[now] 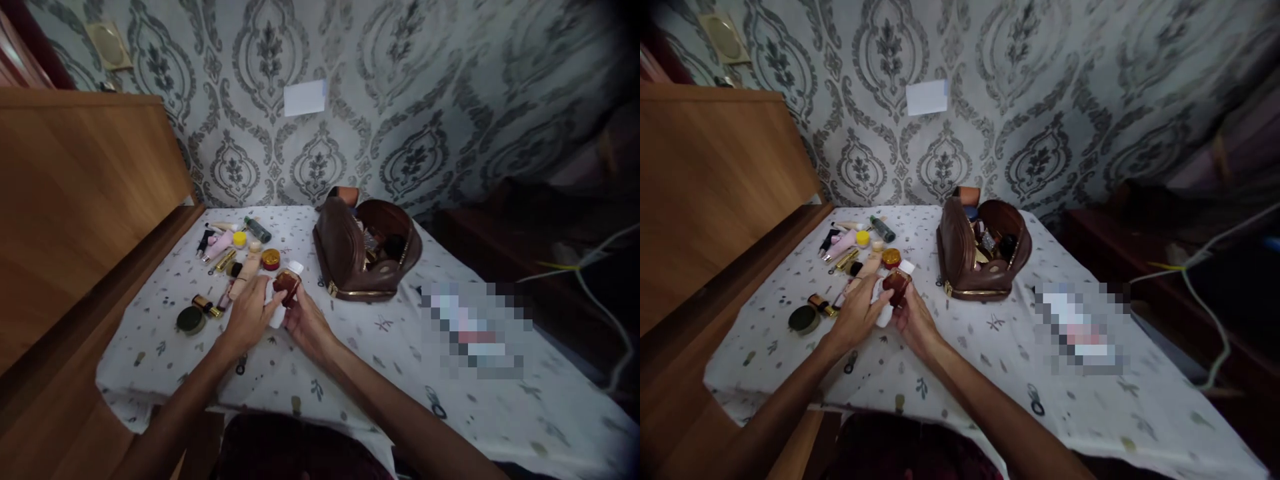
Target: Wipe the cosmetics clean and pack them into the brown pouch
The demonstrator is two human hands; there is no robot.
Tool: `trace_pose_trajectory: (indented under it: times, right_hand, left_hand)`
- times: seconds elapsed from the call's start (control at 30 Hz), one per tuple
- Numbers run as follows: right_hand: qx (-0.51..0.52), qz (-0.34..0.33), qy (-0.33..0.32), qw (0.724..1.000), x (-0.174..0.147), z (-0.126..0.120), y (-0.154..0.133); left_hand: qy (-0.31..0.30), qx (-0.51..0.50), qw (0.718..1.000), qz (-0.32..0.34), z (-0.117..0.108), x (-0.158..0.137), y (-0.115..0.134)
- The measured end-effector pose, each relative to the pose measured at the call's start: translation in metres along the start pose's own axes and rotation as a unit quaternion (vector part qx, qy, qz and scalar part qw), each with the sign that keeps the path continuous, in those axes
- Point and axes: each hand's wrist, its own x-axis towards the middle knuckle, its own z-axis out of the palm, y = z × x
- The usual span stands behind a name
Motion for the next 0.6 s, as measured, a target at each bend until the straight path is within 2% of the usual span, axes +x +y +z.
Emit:
trace_pose_trajectory:
  times: [0.07,0.17,0.23,0.43,0.6]
  right_hand:
    - [-0.018,0.025,-0.011,0.999,-0.004,-0.007,-0.003]
    - [-0.052,0.027,-0.036,0.998,-0.006,-0.010,-0.003]
    - [-0.080,0.019,-0.042,0.996,-0.006,-0.011,0.001]
    - [-0.119,-0.009,0.014,0.993,-0.004,-0.014,0.001]
    - [-0.099,-0.075,0.043,0.991,-0.003,-0.015,-0.011]
  left_hand:
    - [0.026,-0.019,0.999,-0.002,-0.002,0.009,-0.002]
    - [0.093,-0.069,0.993,-0.009,-0.003,0.026,0.001]
    - [0.102,-0.095,0.990,-0.009,0.002,0.033,0.007]
    - [0.037,-0.060,0.997,0.007,0.033,0.019,0.021]
    - [-0.035,-0.052,0.998,-0.007,0.036,-0.005,0.012]
